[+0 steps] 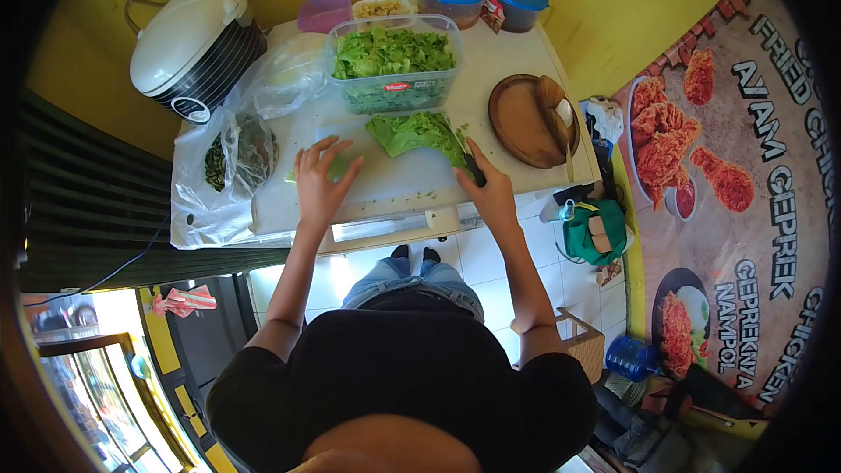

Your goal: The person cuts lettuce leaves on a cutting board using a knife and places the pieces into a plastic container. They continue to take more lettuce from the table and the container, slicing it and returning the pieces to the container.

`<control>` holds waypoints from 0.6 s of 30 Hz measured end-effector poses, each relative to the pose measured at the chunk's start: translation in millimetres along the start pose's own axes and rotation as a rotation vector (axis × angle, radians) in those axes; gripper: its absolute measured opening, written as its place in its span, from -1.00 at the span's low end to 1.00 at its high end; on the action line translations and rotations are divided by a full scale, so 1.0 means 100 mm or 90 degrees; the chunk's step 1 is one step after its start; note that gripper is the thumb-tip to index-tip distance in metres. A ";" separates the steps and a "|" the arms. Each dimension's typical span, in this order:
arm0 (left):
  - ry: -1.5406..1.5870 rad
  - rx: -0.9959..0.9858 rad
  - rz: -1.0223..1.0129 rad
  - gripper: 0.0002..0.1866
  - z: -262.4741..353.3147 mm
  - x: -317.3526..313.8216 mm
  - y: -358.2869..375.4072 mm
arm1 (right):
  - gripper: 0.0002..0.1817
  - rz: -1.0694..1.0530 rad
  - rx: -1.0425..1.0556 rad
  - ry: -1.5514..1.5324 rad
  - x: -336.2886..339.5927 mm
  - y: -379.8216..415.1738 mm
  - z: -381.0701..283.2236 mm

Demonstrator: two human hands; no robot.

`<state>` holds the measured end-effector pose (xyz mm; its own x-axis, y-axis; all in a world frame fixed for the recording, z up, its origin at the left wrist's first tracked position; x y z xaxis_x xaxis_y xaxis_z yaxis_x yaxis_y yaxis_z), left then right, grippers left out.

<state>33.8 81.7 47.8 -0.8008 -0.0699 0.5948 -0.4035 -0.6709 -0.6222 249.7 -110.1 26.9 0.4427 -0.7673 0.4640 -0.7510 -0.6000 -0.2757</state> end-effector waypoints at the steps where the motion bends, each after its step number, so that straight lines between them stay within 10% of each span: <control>1: 0.029 0.028 0.009 -0.66 0.01 -0.13 -0.03 | -0.42 0.001 -0.001 0.001 0.03 -0.05 0.01; 11: -0.129 0.034 -0.014 -0.62 0.18 -0.51 -0.09 | -0.70 0.137 -0.049 0.037 0.15 -0.34 0.17; 18: 0.166 0.065 0.058 -0.81 0.24 -0.21 -0.15 | -0.66 0.129 -0.042 0.019 0.12 -0.33 0.13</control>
Point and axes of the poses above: each hand's wrist, its own y-axis away from the middle knuckle, its own x-axis out of the back of the hand, z = x × y, the point moved 8 cm from there along -y, towards the middle knuckle, and after that the axes turned 10 degrees about z, right-handed, at the moved point
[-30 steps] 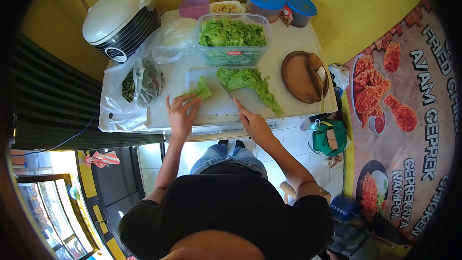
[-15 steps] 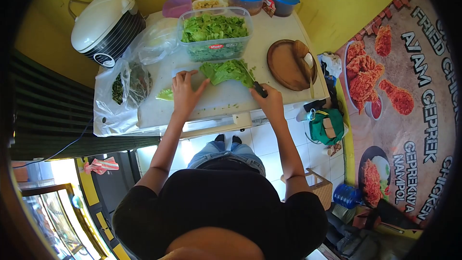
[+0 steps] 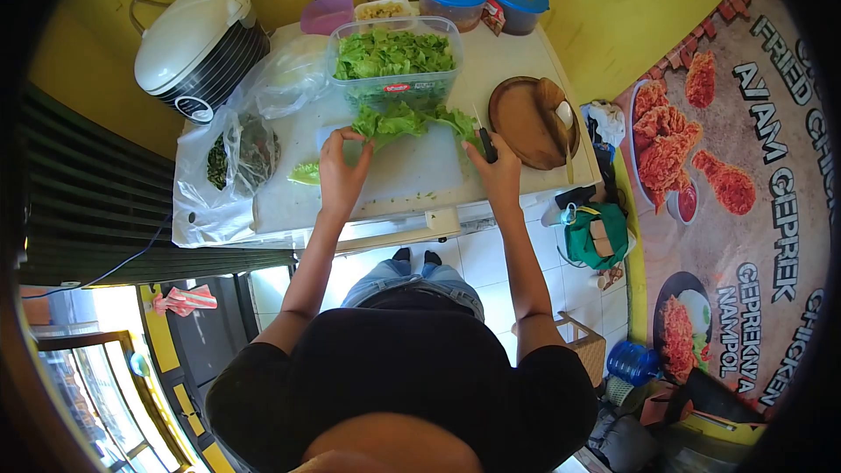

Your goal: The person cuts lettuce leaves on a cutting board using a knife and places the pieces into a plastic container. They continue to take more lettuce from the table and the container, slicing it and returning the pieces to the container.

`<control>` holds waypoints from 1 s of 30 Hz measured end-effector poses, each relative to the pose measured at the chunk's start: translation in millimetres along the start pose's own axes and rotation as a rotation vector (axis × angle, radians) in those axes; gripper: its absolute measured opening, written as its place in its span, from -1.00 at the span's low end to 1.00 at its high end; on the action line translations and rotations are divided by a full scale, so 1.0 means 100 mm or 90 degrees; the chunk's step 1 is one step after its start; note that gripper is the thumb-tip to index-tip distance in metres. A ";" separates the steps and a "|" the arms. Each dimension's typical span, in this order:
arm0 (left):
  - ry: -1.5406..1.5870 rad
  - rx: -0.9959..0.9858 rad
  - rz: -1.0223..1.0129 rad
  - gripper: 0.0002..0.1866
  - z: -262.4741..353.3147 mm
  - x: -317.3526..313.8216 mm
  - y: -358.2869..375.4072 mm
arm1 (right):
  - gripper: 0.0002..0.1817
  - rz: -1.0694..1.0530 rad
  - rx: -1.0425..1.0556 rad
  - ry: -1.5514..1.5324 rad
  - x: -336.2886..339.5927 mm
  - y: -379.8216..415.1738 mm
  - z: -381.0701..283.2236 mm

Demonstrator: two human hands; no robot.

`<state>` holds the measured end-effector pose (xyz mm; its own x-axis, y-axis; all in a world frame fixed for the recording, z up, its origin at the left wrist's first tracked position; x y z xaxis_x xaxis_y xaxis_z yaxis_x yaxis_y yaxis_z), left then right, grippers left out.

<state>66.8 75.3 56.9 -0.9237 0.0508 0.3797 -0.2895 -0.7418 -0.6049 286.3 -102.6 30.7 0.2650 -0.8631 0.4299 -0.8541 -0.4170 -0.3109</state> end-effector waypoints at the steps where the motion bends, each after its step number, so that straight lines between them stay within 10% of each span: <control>1: 0.054 -0.031 0.025 -0.81 0.09 0.08 0.03 | -0.66 -0.002 -0.001 0.001 0.00 0.02 -0.01; 11: 0.180 0.194 0.112 -0.59 -0.20 0.39 0.13 | -0.69 -0.014 -0.026 -0.047 -0.11 0.13 0.16; 20: 0.079 0.047 -0.200 -0.23 0.13 0.07 0.47 | -0.72 -0.089 -0.062 -0.116 -0.27 0.37 -0.03; 30: -0.189 -0.136 -0.110 -0.34 0.14 0.21 0.25 | -0.57 -0.298 0.014 0.005 -0.63 0.57 -0.26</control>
Point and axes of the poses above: each hand's wrist, its own y-axis away from the middle knuckle, its own x-axis out of the back of the hand, z = x × y, the point moved 8 cm from there along -y, towards the middle knuckle, and after that the axes turned 10 degrees about z, right-handed, at the moved point
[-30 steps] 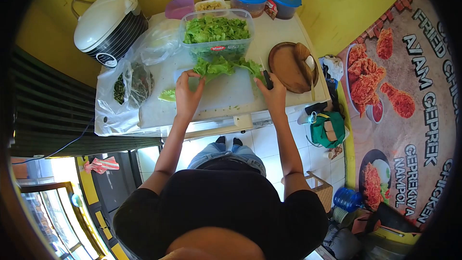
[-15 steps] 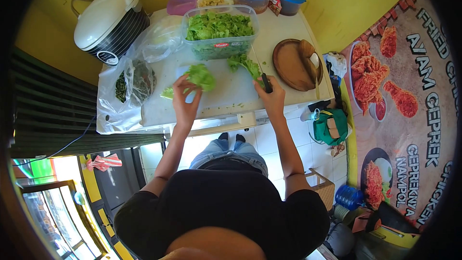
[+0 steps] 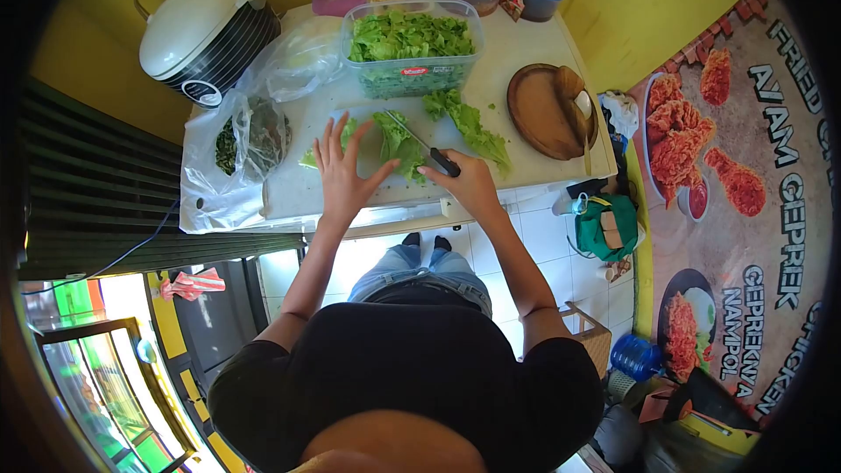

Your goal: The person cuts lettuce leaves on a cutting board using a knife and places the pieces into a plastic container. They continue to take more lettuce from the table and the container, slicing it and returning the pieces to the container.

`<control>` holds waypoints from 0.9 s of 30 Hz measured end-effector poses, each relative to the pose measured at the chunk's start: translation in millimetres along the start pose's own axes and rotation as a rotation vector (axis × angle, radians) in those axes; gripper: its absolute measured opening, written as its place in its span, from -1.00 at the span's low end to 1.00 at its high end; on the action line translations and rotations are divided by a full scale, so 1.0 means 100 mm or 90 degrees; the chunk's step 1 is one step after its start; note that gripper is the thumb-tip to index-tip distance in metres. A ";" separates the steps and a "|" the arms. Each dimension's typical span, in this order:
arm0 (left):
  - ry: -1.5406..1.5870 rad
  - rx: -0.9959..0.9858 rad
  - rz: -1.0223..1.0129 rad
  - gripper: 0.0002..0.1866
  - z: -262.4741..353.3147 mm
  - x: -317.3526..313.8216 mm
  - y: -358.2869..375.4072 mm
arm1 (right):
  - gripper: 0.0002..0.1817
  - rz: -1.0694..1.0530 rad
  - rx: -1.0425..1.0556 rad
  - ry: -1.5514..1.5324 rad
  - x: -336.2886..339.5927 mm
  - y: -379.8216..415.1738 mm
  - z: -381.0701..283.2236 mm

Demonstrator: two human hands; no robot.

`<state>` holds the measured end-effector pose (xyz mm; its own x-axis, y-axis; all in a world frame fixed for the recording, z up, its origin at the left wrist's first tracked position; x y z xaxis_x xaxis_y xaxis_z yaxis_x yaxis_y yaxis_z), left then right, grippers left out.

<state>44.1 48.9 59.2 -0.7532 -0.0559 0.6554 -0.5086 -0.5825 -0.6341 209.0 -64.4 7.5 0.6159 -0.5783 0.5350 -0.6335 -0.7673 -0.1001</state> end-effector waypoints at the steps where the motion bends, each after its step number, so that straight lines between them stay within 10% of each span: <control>1: -0.037 0.055 0.018 -0.36 -0.16 -0.05 0.02 | -0.57 0.000 0.002 0.001 0.01 -0.01 -0.02; 7: -0.238 0.099 0.038 -0.39 -0.57 -0.08 0.12 | -0.61 -0.007 0.013 -0.046 -0.06 -0.02 0.02; 16: 0.435 0.296 -0.104 -0.61 0.13 -0.46 0.13 | -0.77 0.028 -0.022 -0.269 -0.07 -0.07 -0.04; 23: 0.383 0.357 0.117 -0.78 -0.31 0.12 0.10 | -0.75 0.150 -0.039 -0.125 0.27 -0.19 0.09; 27: 0.190 0.318 0.025 -0.74 -0.43 0.19 0.22 | -0.74 0.173 0.004 -0.029 0.41 -0.19 0.01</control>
Point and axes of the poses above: each hand's wrist, its own y-axis away from the middle knuckle, its own x-axis out of the back of the hand, z = x × y, the point moved 8 cm from there along -y, towards the middle knuckle, and after that the axes turned 10 degrees about z, right-handed, at the moved point
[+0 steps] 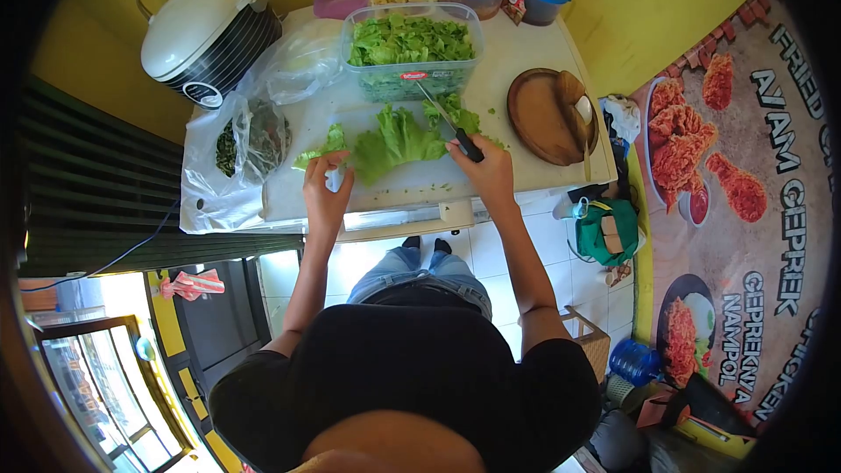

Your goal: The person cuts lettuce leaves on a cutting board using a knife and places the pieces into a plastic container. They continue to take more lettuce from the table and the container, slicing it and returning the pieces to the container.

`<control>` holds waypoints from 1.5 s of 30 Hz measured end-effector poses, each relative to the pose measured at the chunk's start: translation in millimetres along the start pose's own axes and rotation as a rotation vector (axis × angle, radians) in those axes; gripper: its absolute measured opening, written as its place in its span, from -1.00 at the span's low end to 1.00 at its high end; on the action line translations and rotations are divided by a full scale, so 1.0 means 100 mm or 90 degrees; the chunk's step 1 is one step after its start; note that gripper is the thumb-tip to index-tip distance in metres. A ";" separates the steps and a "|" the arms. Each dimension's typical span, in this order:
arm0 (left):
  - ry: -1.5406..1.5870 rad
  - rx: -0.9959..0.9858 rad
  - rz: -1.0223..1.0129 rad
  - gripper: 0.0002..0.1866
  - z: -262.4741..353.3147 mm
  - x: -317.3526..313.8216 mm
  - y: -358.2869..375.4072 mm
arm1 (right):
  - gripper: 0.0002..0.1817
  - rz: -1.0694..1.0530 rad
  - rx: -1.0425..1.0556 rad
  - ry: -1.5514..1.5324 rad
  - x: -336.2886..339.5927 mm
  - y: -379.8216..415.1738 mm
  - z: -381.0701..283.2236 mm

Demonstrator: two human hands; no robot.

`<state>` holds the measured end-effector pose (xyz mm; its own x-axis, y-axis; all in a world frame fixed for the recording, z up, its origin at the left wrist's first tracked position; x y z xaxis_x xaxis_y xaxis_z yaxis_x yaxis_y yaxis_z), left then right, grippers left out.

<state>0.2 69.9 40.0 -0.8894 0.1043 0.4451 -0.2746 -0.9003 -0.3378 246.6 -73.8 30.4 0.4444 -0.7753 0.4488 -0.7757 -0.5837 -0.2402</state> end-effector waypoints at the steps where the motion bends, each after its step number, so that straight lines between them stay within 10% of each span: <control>1: -0.059 -0.080 0.041 -0.72 0.09 0.02 0.03 | -0.74 -0.003 0.000 -0.001 -0.02 0.01 0.03; 9: -0.100 -0.339 -0.163 -0.60 0.44 -0.57 0.04 | -0.76 -0.047 0.004 -0.029 -0.12 0.02 0.05; 24: -0.200 -0.229 -0.117 -0.46 0.22 -0.55 0.18 | -0.49 -0.210 -0.179 -0.123 -0.22 0.41 -0.35; 45: -0.208 -0.199 -0.055 -0.59 0.22 -0.61 0.10 | -0.44 -0.230 -0.086 -0.044 -0.42 0.62 -0.23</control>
<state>59.6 45.1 27.7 -0.7104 -0.0105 0.7037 -0.4840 -0.7186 -0.4993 170.0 -72.1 16.3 0.7249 -0.5427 0.4243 -0.6136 -0.7886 0.0396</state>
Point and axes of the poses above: each hand's wrist, its own y-axis away from the middle knuckle, its own x-axis out of the back of the hand, z = x × y, the point moved 8 cm from there along -y, towards the middle knuckle, and after that the axes turned 10 degrees about z, right-handed, at the moved point
